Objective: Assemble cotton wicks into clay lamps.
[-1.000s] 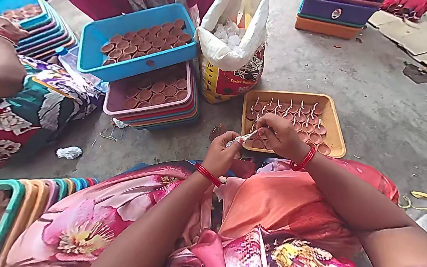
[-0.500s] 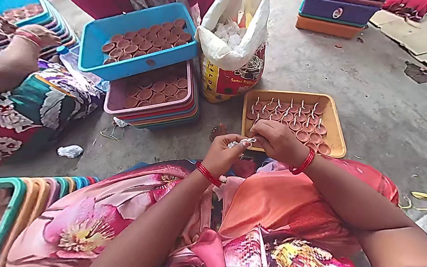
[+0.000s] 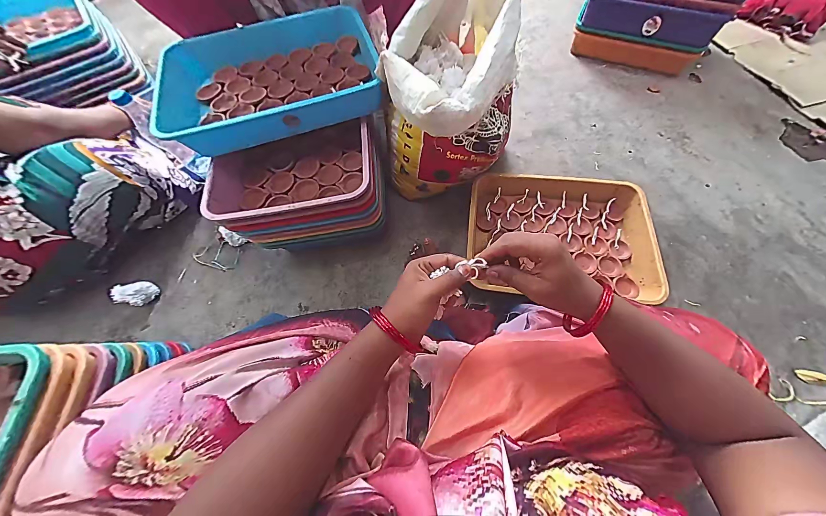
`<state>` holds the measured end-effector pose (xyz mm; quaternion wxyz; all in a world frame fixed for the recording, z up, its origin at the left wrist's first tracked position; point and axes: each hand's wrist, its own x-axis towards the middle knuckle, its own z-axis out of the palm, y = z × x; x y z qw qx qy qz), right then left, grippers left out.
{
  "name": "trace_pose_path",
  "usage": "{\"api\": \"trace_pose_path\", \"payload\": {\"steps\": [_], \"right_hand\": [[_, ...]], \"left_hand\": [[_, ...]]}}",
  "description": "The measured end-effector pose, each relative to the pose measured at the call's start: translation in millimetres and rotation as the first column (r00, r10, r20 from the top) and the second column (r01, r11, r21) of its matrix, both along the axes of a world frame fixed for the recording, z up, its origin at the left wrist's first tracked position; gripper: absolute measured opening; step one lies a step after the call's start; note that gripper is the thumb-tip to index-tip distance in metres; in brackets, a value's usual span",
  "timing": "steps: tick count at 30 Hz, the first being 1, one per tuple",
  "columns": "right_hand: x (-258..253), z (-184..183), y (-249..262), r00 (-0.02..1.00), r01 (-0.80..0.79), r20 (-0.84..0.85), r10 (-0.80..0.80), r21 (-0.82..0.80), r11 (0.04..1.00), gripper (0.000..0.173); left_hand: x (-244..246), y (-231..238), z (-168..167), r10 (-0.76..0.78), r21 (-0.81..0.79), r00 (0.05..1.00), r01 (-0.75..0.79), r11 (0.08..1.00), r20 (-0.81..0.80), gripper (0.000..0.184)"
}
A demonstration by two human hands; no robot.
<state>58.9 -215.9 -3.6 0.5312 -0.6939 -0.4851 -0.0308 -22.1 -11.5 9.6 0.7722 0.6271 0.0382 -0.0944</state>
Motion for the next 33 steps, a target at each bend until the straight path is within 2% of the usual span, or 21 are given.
{"api": "trace_pose_path", "payload": {"steps": [11,18,20,23,25,28,30,31,33], "right_hand": [[-3.5,-0.7,2.1,0.993,0.023,-0.115,-0.023,-0.007,1.000,0.008],[8.5,-7.1,-3.3,0.919,-0.002,-0.393,-0.001,-0.008,1.000,0.010],[24.4,-10.6,-13.4,0.914,-0.005,-0.405,-0.019,-0.057,0.998,0.012],[70.5,-24.6,-46.6,0.915,0.018,-0.381,-0.136,-0.298,0.954,0.015],[104.0,-38.7,-72.7,0.888,0.033,-0.363,-0.283,-0.563,0.826,0.016],[140.1,-69.2,-99.6,0.861,0.003,-0.241,-0.449,-0.878,0.479,0.023],[152.9,-94.9,-110.3,0.872,-0.035,-0.162,-0.462,-0.962,0.273,0.027],[157.7,-107.4,-114.4,0.877,-0.046,-0.134,-0.461,-0.979,0.198,0.026],[162.2,-123.3,-119.9,0.869,-0.060,-0.108,-0.483,-0.992,0.115,0.025]], "left_hand": [[-0.7,-1.7,-0.3,-0.018,0.015,0.999,0.017,1.000,0.038,0.018],[0.8,0.4,-2.0,-0.033,0.060,0.999,0.033,0.998,0.006,0.018],[0.6,0.5,-1.4,0.017,0.084,1.000,-0.015,0.996,-0.020,0.019],[0.4,0.5,-0.6,0.069,0.126,0.996,-0.062,0.990,-0.050,0.021],[0.6,1.6,-2.1,0.073,0.141,0.995,-0.063,0.988,-0.065,0.023],[2.2,3.6,-5.0,0.088,0.150,0.991,-0.073,0.986,-0.096,0.023],[2.9,4.2,-6.5,0.098,0.156,0.988,-0.079,0.985,-0.120,0.024],[3.2,4.5,-7.3,0.098,0.161,0.987,-0.077,0.984,-0.129,0.024],[3.9,3.7,-8.8,0.089,0.171,0.988,-0.066,0.983,-0.128,0.025]]}}
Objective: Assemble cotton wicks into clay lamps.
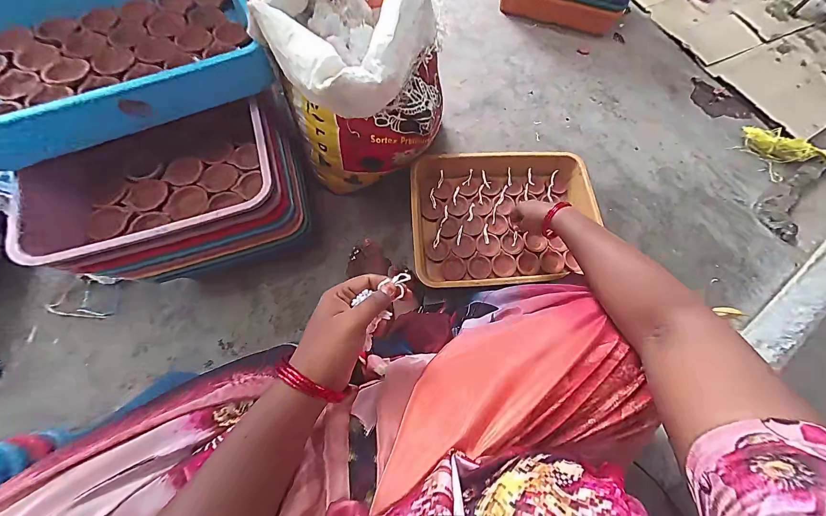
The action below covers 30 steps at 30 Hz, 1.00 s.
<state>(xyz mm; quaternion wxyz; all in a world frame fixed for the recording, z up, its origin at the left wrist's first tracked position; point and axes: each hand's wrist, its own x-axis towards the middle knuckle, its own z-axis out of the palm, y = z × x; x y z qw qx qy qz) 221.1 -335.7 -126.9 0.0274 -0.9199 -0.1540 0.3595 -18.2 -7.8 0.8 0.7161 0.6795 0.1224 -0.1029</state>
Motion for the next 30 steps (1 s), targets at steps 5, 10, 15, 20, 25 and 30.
{"api": "trace_pose_path", "payload": {"steps": [5,10,15,20,25,30], "right_hand": [[-2.5,-19.1,-2.9,0.998,0.067,0.024,-0.066,-0.050,0.996,0.028],[1.4,-30.7,-7.7,0.988,0.116,0.097,-0.120,0.046,0.992,0.029],[2.7,-30.8,-6.9,0.985,0.127,0.113,-0.132,0.051,0.991,0.028],[1.3,-35.3,-5.2,0.977,0.175,0.104,-0.185,0.099,0.980,0.028],[-1.8,-31.0,-2.3,0.971,0.210,0.096,-0.218,0.087,0.974,0.029],[3.3,-38.1,-5.2,0.973,0.191,0.120,-0.198,0.071,0.979,0.029]], "left_hand": [[0.3,-4.1,-0.2,-0.047,-0.018,0.999,0.047,0.999,0.014,0.022],[-2.0,-5.1,-1.8,-0.061,-0.011,0.998,0.061,0.998,0.016,0.022],[-2.5,-5.6,0.3,-0.048,0.003,0.999,0.048,0.999,0.022,0.022],[-2.8,-5.6,1.3,-0.060,0.020,0.998,0.059,0.998,0.036,0.022],[-3.2,-5.4,1.5,-0.053,0.005,0.998,0.053,0.999,0.041,0.024],[-2.9,-5.1,1.6,-0.070,0.012,0.996,0.069,0.998,0.048,0.023]]}}
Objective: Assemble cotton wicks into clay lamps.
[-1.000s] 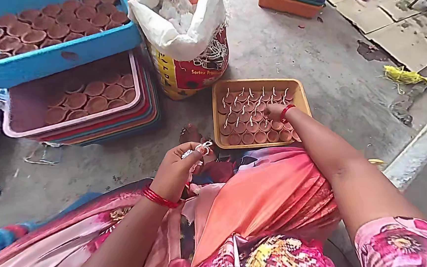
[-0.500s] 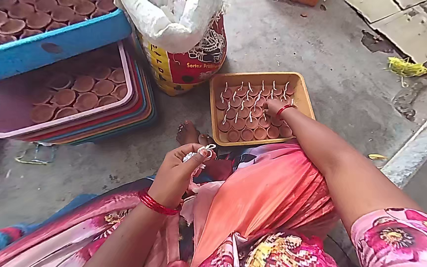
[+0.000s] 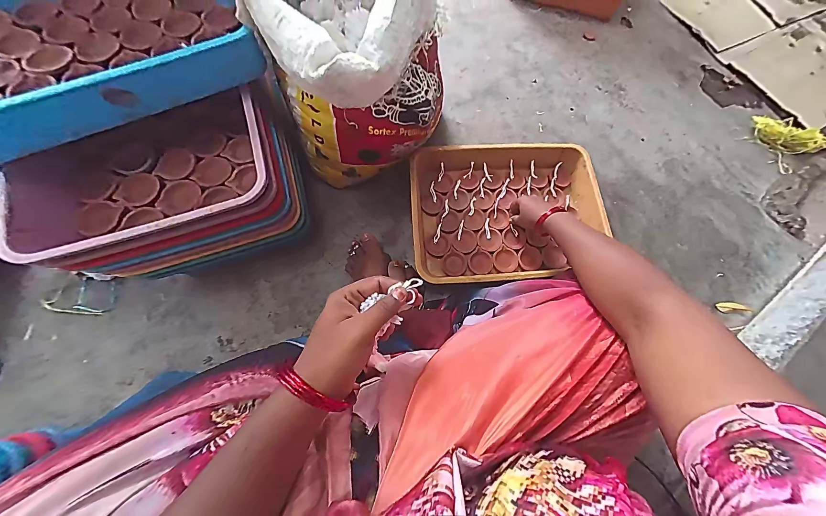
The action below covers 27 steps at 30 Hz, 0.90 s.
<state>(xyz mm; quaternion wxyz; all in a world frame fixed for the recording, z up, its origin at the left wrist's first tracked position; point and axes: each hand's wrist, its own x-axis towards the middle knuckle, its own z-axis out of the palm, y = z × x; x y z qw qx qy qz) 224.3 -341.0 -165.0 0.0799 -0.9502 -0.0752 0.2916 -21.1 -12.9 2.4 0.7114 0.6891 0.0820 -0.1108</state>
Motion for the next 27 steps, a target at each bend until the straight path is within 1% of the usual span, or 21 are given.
{"api": "trace_pose_path", "payload": {"steps": [5,9,14,16,17,18,20,21,22,24,25,27], "right_hand": [[3.2,-4.0,-6.0,0.998,0.057,0.029,-0.060,0.100,0.993,0.024],[4.9,5.8,-9.1,0.996,0.087,0.026,-0.091,0.128,0.988,0.024],[8.2,9.0,-17.7,0.988,0.120,0.074,-0.134,0.162,0.980,0.026],[5.4,19.3,-14.3,0.985,0.114,0.106,-0.135,0.188,0.976,0.025],[3.0,28.3,-7.8,0.983,0.106,0.123,-0.136,0.225,0.968,0.025],[-1.5,39.7,1.6,0.980,0.098,0.137,-0.143,0.296,0.950,0.025],[-18.6,70.7,25.5,0.974,0.052,0.169,-0.150,0.480,0.876,0.022],[-31.8,87.6,37.9,0.972,0.000,0.191,-0.137,0.581,0.814,0.018],[-47.7,104.2,50.0,0.971,-0.062,0.212,-0.113,0.677,0.733,0.015],[-83.8,133.0,73.9,0.966,-0.193,0.254,-0.046,0.830,0.523,0.012],[-101.8,144.8,84.8,0.967,-0.228,0.254,-0.007,0.878,0.420,0.011],[-133.3,159.7,101.8,0.963,-0.271,0.259,0.080,0.925,0.266,0.011]], "left_hand": [[-0.5,0.2,-0.3,-0.003,-0.001,1.000,0.003,1.000,0.002,0.022],[-0.7,0.6,0.0,-0.006,0.003,1.000,0.006,1.000,0.004,0.021],[-0.9,-1.1,2.5,-0.002,-0.006,1.000,0.002,1.000,0.000,0.021],[-1.0,-2.3,3.4,0.001,-0.012,1.000,-0.001,1.000,0.001,0.022],[-1.5,-3.4,5.0,0.010,-0.017,1.000,-0.010,1.000,-0.005,0.022],[-2.0,-4.1,7.1,0.013,-0.018,1.000,-0.013,1.000,-0.011,0.022],[-2.5,-4.3,10.0,0.005,-0.023,1.000,-0.005,1.000,-0.013,0.020],[-2.7,-4.2,10.7,-0.003,-0.030,1.000,0.002,1.000,-0.012,0.020],[-3.2,-4.4,10.8,-0.006,-0.036,1.000,0.005,0.999,-0.007,0.019],[-4.7,-5.5,10.7,-0.004,-0.049,1.000,0.004,0.999,0.007,0.018],[-5.5,-6.0,11.2,-0.003,-0.053,1.000,0.003,0.999,0.009,0.017],[-6.8,-6.2,12.7,-0.007,-0.056,1.000,0.008,0.998,0.014,0.017]]}}
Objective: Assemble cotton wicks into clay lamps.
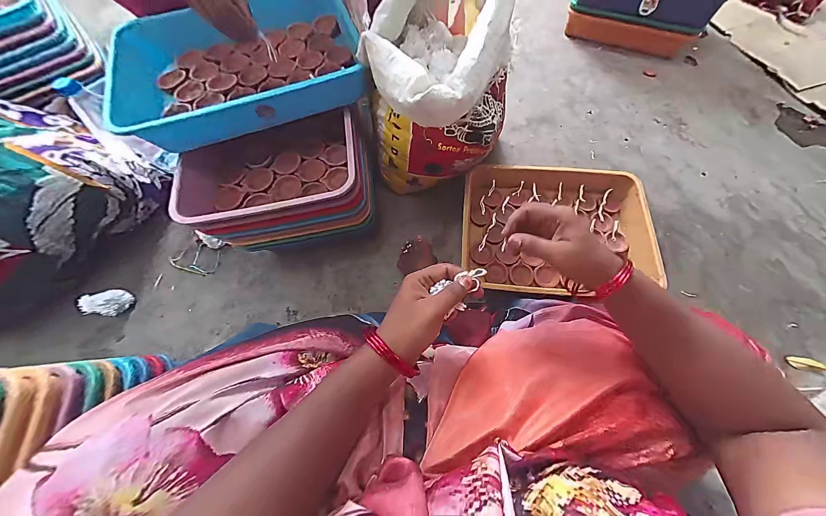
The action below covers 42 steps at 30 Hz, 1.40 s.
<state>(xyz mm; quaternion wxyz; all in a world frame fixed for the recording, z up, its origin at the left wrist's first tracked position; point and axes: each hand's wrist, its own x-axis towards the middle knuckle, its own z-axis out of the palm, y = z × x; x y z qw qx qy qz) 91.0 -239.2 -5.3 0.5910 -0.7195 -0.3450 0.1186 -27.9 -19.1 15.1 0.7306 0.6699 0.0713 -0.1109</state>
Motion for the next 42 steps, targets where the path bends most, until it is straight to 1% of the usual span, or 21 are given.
{"api": "trace_pose_path", "payload": {"steps": [1,3,6,11,13,19,21,24,26,27,29,32,35,38,42], "right_hand": [[-12.2,3.4,6.5,0.999,-0.054,0.011,0.053,0.054,0.997,0.013],[-28.1,5.2,15.9,0.989,-0.124,0.091,0.114,0.119,0.985,0.019],[-36.6,4.8,22.5,0.969,-0.137,0.228,0.098,0.162,0.977,0.024],[-35.8,3.9,23.1,0.956,-0.139,0.281,0.081,0.194,0.971,0.013],[-35.3,2.6,22.5,0.951,-0.130,0.303,0.066,0.194,0.973,0.008],[-32.6,0.2,20.2,0.914,-0.119,0.404,0.043,0.164,0.979,0.006],[-31.6,-0.1,19.7,0.888,-0.100,0.459,0.031,0.128,0.987,0.006],[-30.2,0.3,18.8,0.819,-0.024,0.574,-0.018,0.066,0.998,0.010],[-27.9,4.2,15.8,0.792,0.016,0.608,-0.056,0.071,0.997,0.010],[-26.9,7.1,13.2,0.798,0.025,0.599,-0.070,0.083,0.996,0.010],[-26.3,14.2,7.5,0.843,-0.001,0.535,-0.060,0.112,0.994,0.008],[-26.6,20.0,2.9,0.916,-0.142,0.394,0.078,0.136,0.981,0.005],[-31.5,18.9,7.4,0.926,-0.226,0.330,0.185,0.091,0.970,0.008],[-35.6,14.6,13.1,0.933,-0.220,0.304,0.191,0.060,0.974,0.007],[-35.8,12.5,14.6,0.955,-0.187,0.252,0.155,0.112,0.976,0.006]], "left_hand": [[-0.7,0.1,0.6,-0.002,-0.008,1.000,0.002,1.000,0.005,0.018],[-2.5,-0.5,2.5,-0.002,-0.025,1.000,0.003,1.000,0.020,0.018],[-3.5,-1.1,4.1,-0.011,-0.032,0.999,0.013,0.999,0.042,0.016],[-4.0,-1.5,2.6,-0.017,-0.027,0.997,0.019,0.999,0.069,0.015],[-3.4,-1.9,1.6,-0.021,-0.005,0.997,0.022,1.000,0.072,0.014],[-2.0,-1.9,-1.2,-0.056,0.053,0.996,0.052,0.997,0.076,0.014],[-1.9,-2.1,-1.9,-0.066,0.050,0.995,0.062,0.997,0.080,0.014],[-1.7,-2.5,-1.7,-0.069,0.050,0.995,0.066,0.997,0.076,0.013],[-1.1,-1.8,-1.5,-0.060,0.057,0.996,0.057,0.997,0.060,0.012],[-0.5,-1.5,-1.7,-0.047,0.057,0.998,0.044,0.997,0.049,0.012],[0.7,-0.9,-1.6,-0.008,0.043,1.000,0.007,0.999,0.024,0.011],[1.9,-0.2,-2.6,0.039,-0.004,0.999,-0.039,0.999,-0.013,0.011],[1.9,-0.7,-3.0,0.045,-0.036,0.999,-0.046,0.998,-0.027,0.011],[1.6,-2.0,-2.0,0.063,-0.072,0.997,-0.067,0.995,-0.054,0.010],[2.9,-2.8,0.4,0.106,-0.156,0.985,-0.127,0.980,-0.134,0.011]]}}
